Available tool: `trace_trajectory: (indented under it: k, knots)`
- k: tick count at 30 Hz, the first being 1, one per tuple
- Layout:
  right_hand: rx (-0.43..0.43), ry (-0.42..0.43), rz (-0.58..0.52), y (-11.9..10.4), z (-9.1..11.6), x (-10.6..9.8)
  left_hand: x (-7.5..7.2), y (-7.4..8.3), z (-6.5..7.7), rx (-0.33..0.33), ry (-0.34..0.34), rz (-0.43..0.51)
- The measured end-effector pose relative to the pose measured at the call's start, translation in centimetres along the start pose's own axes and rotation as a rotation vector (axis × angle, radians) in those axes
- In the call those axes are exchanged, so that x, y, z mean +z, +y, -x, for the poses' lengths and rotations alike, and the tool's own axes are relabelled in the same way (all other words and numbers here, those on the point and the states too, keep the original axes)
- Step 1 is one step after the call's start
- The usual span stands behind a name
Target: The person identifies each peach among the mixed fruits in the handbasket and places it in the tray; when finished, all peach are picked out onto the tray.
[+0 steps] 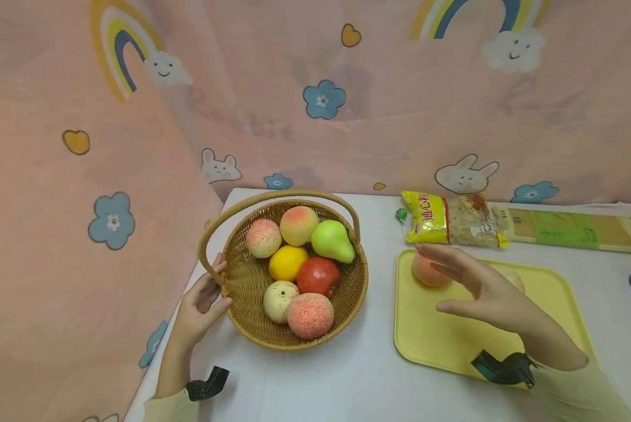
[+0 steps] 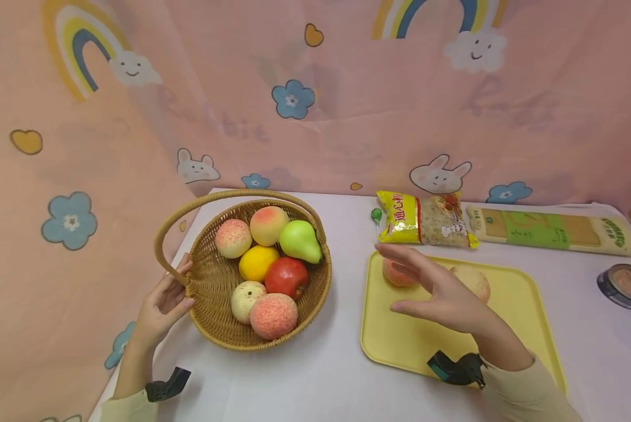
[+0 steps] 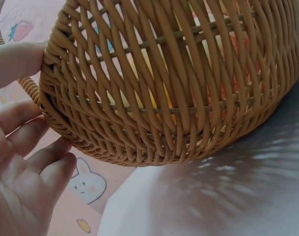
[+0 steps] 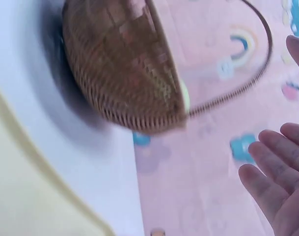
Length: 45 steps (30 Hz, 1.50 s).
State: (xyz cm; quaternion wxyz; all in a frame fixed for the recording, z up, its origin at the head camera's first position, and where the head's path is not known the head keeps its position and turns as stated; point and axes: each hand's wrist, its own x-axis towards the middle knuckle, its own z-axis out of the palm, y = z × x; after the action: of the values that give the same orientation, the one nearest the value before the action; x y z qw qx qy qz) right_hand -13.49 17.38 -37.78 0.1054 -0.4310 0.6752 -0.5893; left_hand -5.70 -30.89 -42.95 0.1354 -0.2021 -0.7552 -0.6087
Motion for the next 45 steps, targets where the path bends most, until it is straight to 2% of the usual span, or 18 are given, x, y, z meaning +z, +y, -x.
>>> trace_trajectory:
  k: [3, 6, 14, 17, 21, 26, 36, 45]
  knots:
    - [0.048, -0.051, 0.087, -0.6, -1.9, 1.5, -0.1, 0.0, -0.1, 0.004, 0.008, -0.008]
    - [0.068, -0.117, 0.121, -1.1, -4.0, 2.6, -0.2, 0.0, -0.1, -0.006, 0.008, -0.022]
    - [0.092, -0.254, 0.121, -2.2, -10.8, 5.2, -0.5, -0.2, -0.4, -0.026, 0.009, -0.044]
    - [0.092, -0.294, 0.085, -2.1, -13.4, 6.3, -0.6, -0.2, -0.4, -0.025, 0.013, -0.044]
    - [0.118, -0.323, 0.051, -1.7, -16.6, 7.7, -0.7, -0.1, -0.4, -0.012, 0.02, -0.043]
    - [0.16, -0.345, 0.101, -0.9, -20.1, 9.2, -0.7, 0.0, -0.4, -0.005, 0.023, -0.047]
    - [0.29, -0.321, 0.197, 1.3, -24.3, 10.7, -0.6, 0.0, -0.2, -0.045, -0.001, -0.051]
    - [0.349, -0.326, 0.285, 2.4, -25.7, 11.6, -0.3, 0.4, -0.1, -0.073, -0.007, -0.053]
